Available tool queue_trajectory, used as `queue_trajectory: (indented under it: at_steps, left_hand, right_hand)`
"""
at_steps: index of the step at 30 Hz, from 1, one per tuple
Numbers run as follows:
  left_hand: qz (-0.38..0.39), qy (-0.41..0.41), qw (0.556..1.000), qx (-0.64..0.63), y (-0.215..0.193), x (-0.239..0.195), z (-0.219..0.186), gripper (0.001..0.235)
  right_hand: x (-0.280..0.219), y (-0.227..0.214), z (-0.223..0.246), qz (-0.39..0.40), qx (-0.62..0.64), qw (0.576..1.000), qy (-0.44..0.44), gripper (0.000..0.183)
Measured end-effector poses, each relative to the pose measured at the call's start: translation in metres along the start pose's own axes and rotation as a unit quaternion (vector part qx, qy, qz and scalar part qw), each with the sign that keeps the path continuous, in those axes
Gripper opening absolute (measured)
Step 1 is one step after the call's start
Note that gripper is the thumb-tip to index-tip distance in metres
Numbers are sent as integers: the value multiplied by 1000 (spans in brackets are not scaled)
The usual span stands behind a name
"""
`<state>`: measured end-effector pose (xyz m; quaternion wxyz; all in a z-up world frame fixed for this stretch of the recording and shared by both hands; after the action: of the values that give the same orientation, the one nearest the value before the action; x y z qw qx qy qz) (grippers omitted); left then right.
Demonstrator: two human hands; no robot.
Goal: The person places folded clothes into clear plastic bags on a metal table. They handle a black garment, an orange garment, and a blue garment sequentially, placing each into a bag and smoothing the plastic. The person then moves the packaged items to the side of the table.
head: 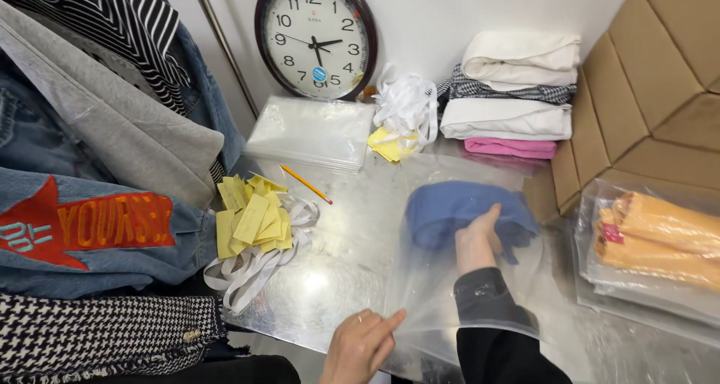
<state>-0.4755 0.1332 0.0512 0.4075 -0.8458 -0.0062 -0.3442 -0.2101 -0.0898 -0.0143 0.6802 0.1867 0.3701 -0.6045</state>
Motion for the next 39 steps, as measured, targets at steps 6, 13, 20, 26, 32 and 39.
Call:
queue_trajectory:
  at_steps: [6,13,20,26,32,39]
  left_hand:
    - [-79,-46,996,23,-5,2,-1,44]
    - [105,-251,962,23,45,-22,40,40]
    - [-197,-193,960,-46,5,11,-5,36]
    - [4,-671,689,-275,60,-47,39,40]
    - [145,-728,623,-248,34,24,47,55]
    - [48,-637,722,-267,67,1,58,26]
  right_hand:
    - [-31,37,-7,67,47,997,-2,105]
    - [-9,117,-5,229,137,963,39,75]
    - [-29,133,6,315,109,931,150,71]
    - [-98,38,32,395,-118,908,73,98]
    - [-126,20,-8,508,-247,807,175,115]
    - [-80,87,-59,535,-165,824,83,104]
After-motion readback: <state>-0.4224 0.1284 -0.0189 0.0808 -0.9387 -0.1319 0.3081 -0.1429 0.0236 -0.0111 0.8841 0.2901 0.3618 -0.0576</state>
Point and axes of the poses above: each hand's wrist, its own x-axis towards the middle knuckle, its own y-axis out of the palm, z = x × y, the point moved 3 cm from there along x, towards the middle knuckle, and after that the axes turned 3 degrees about x, right-handed, at the moved point
